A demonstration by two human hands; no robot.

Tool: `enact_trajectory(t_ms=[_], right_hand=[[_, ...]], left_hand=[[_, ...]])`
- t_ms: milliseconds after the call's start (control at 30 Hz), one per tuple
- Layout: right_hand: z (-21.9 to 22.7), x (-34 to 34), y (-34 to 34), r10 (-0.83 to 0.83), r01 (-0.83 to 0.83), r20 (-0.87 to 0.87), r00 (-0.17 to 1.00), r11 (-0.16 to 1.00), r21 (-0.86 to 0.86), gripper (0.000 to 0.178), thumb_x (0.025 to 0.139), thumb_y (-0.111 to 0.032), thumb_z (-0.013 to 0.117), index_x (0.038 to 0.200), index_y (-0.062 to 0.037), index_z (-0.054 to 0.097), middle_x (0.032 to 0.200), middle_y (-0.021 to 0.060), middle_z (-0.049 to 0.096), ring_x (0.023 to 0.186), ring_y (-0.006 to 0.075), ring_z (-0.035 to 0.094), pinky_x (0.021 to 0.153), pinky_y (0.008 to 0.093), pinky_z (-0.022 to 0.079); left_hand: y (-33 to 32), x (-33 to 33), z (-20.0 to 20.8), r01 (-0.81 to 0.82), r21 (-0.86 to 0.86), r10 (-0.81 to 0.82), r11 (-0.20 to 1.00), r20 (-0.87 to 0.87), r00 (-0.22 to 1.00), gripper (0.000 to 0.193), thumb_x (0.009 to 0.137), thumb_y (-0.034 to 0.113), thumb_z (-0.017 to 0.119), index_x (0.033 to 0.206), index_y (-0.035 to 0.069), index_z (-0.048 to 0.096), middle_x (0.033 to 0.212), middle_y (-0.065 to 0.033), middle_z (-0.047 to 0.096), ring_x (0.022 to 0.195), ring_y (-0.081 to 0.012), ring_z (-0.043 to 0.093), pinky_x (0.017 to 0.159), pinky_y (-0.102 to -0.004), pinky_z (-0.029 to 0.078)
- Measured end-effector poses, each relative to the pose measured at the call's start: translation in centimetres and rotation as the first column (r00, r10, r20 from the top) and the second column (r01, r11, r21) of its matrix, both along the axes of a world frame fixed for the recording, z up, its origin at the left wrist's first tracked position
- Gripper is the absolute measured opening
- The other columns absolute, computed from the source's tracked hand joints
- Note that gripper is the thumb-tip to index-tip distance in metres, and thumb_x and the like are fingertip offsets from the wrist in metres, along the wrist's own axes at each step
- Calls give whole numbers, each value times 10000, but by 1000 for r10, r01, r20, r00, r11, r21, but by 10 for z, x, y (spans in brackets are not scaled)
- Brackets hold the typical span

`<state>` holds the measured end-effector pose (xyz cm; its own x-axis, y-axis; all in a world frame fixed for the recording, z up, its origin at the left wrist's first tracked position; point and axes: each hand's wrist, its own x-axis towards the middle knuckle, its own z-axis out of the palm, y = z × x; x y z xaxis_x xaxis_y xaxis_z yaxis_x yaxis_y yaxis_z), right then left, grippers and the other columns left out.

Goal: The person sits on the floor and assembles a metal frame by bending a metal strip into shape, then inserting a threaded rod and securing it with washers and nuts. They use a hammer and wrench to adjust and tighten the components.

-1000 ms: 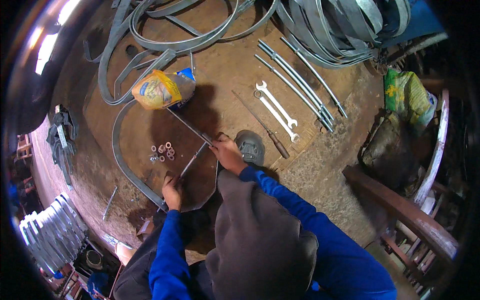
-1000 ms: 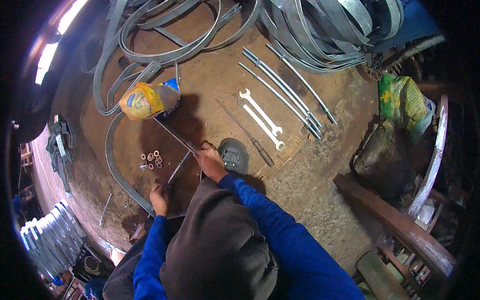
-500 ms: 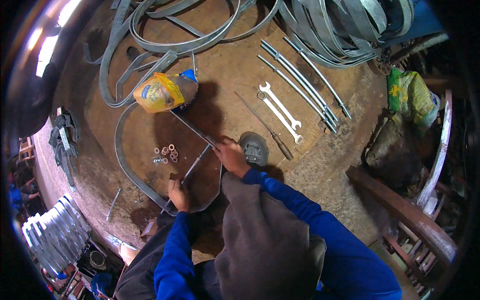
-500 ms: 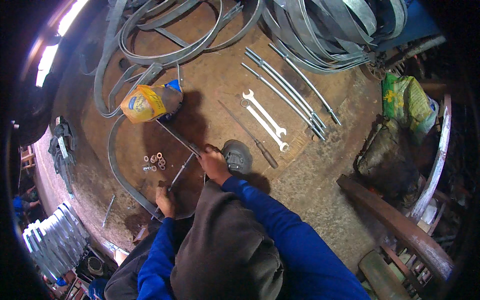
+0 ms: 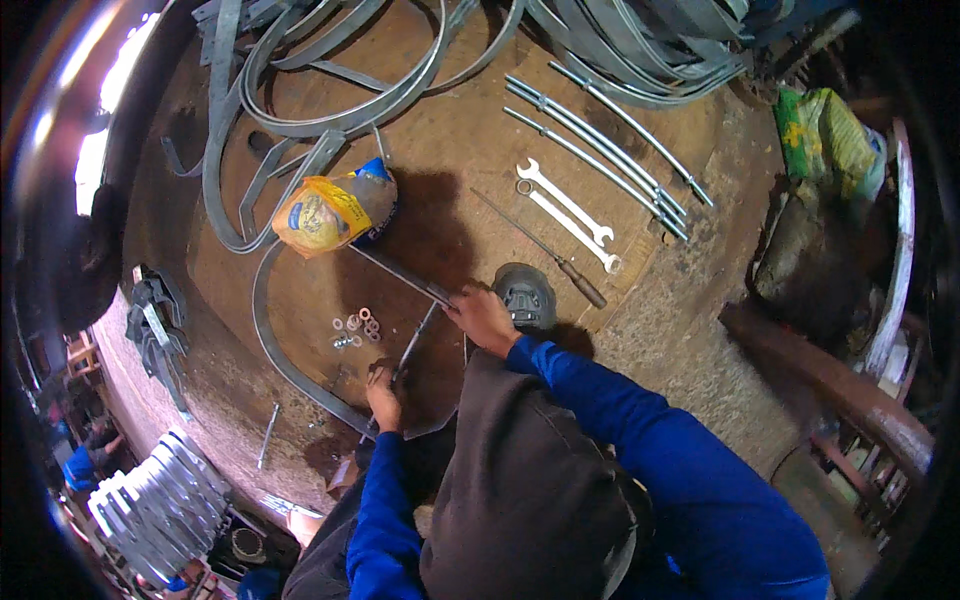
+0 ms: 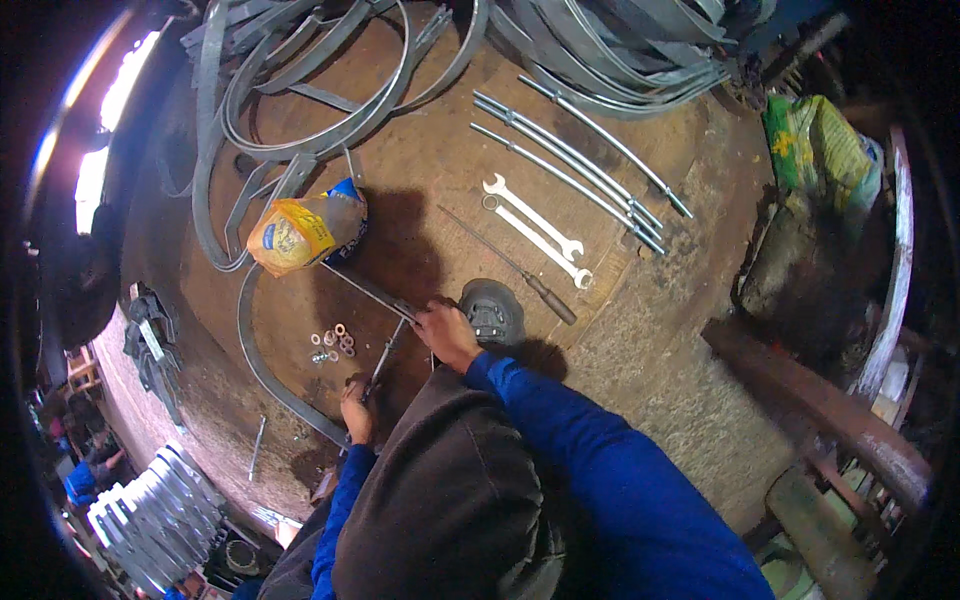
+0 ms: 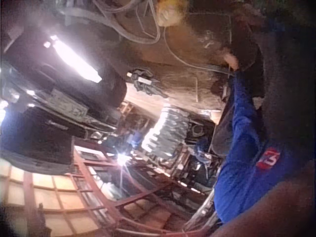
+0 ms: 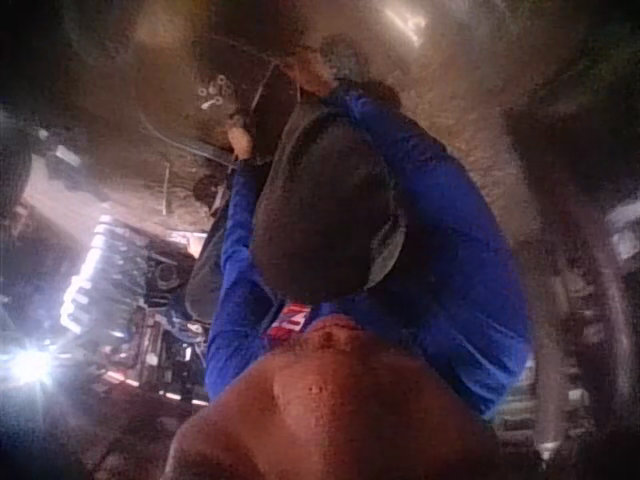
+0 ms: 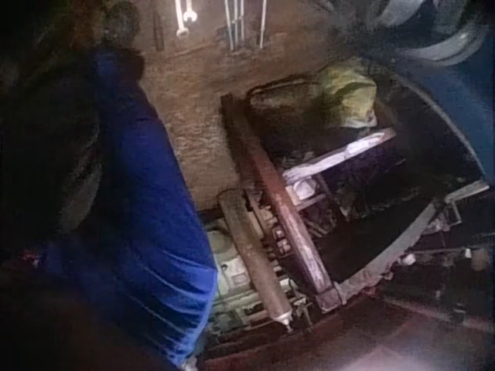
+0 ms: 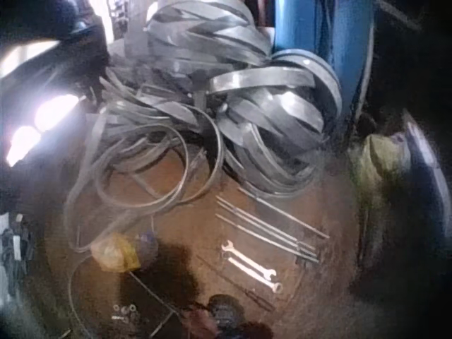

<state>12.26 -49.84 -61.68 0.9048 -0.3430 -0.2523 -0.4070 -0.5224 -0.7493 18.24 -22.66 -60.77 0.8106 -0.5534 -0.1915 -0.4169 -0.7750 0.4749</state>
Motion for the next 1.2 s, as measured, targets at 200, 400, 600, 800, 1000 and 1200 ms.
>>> enact_trajectory(t_ms=[200, 400, 600, 800, 1000, 1200], right_hand=[[-7, 3, 3, 31, -30, 21, 999, 998, -62, 259, 880, -278, 555, 863, -37, 646, 920, 162, 597, 815, 342, 621, 703, 438, 523], [0, -4, 1, -2, 1, 38, 999, 1000, 13, 238, 865, -260, 579, 885, -36, 657, 864, 134, 575, 769, 313, 611, 657, 407, 524], [6, 0, 3, -92, 85, 115, 989, 994, 62, 269, 865, -281, 588, 935, -28, 644, 905, 119, 558, 792, 285, 590, 655, 379, 521], [3, -1, 5, -71, 71, 48, 996, 997, 2, 284, 858, -299, 609, 995, -52, 639, 841, 94, 535, 761, 259, 576, 635, 347, 510], [3, -1, 4, -16, 16, 57, 998, 1000, 11, 340, 862, -298, 596, 1043, -11, 614, 941, 107, 533, 846, 240, 559, 665, 329, 521], [7, 6, 6, -72, 73, -32, 997, 997, 27, 361, 875, -290, 575, 1086, 3, 591, 1037, 143, 523, 935, 283, 537, 766, 345, 511]], left_hand=[[-9, -4, 3, -69, -23, 69, 997, 7, 998, 214, 727, 115, 680, 922, 32, 650, 884, -159, 622, 866, -354, 578, 761, -416, 460], [-18, 2, 15, -54, 242, 63, 969, -33, 997, 271, 719, 194, 712, 873, 5, 594, 875, -171, 588, 860, -371, 561, 774, -446, 441], [-37, 12, 39, -29, 231, 71, 972, -172, 982, 249, 783, 191, 693, 881, -11, 585, 876, -177, 570, 827, -394, 558, 725, -463, 442], [-41, 22, 35, 64, 217, -14, 974, -226, 974, 185, 809, 160, 682, 845, -10, 617, 852, -189, 582, 758, -396, 569, 654, -438, 454], [-50, 25, 39, 106, 276, -56, 955, -180, 982, 202, 774, 190, 729, 777, 18, 622, 774, -143, 595, 705, -338, 585, 623, -413, 453], [-50, 27, 35, 75, 292, -21, 953, -185, 983, 234, 742, 217, 762, 766, 34, 618, 756, -122, 596, 685, -312, 586, 595, -406, 450]])
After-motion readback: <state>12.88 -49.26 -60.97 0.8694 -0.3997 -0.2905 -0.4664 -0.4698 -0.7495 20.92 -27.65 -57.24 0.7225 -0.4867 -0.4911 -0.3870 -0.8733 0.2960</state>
